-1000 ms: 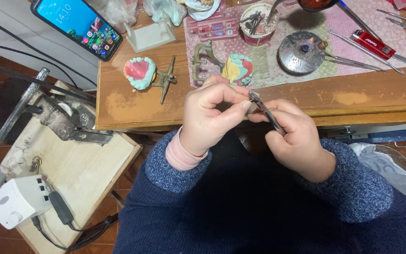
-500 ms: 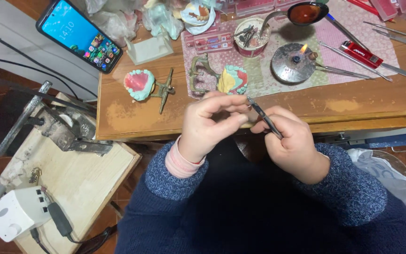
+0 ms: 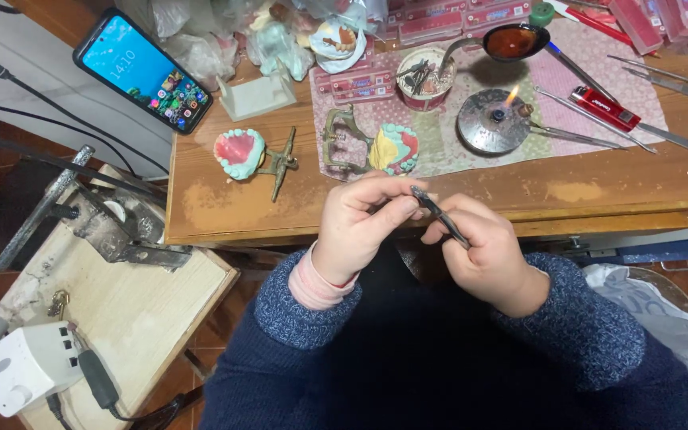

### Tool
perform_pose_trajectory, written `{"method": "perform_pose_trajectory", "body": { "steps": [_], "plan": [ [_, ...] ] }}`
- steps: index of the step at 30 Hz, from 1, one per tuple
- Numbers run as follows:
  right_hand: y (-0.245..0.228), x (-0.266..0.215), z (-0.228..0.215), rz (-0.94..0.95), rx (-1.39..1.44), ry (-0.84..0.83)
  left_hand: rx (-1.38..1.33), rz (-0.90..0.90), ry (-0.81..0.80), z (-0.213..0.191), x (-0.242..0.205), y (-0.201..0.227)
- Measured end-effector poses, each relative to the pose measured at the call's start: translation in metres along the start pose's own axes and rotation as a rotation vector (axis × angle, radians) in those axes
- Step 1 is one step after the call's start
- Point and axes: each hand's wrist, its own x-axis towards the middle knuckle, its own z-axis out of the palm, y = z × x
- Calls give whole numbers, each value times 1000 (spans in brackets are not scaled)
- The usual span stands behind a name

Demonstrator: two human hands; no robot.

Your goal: The person works on a dental mold, using a metal tool to shape and smooth the material. They then open a drawer to retrieve a wire and a red-handled tool, using the tool to bend the wire. Finally, they use pliers to cut and adjust the wire on the dental mold.

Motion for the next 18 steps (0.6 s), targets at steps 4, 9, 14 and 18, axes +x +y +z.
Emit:
{"method": "perform_pose_trajectory", "body": {
  "steps": [4,9,14,18],
  "plan": [
    [18,-4,-5,-11,136,-164,34,63,-81,-6,0,0],
    [32,-10,-9,-19,322,-329,45,116,-162,-12,-5,-11],
    [29,-9,-10,2,368,-365,129,160,-151,-5,-3,-3],
    [22,-4,-9,-35,209,-255,327,170,19,7,2,19]
  ]
}}
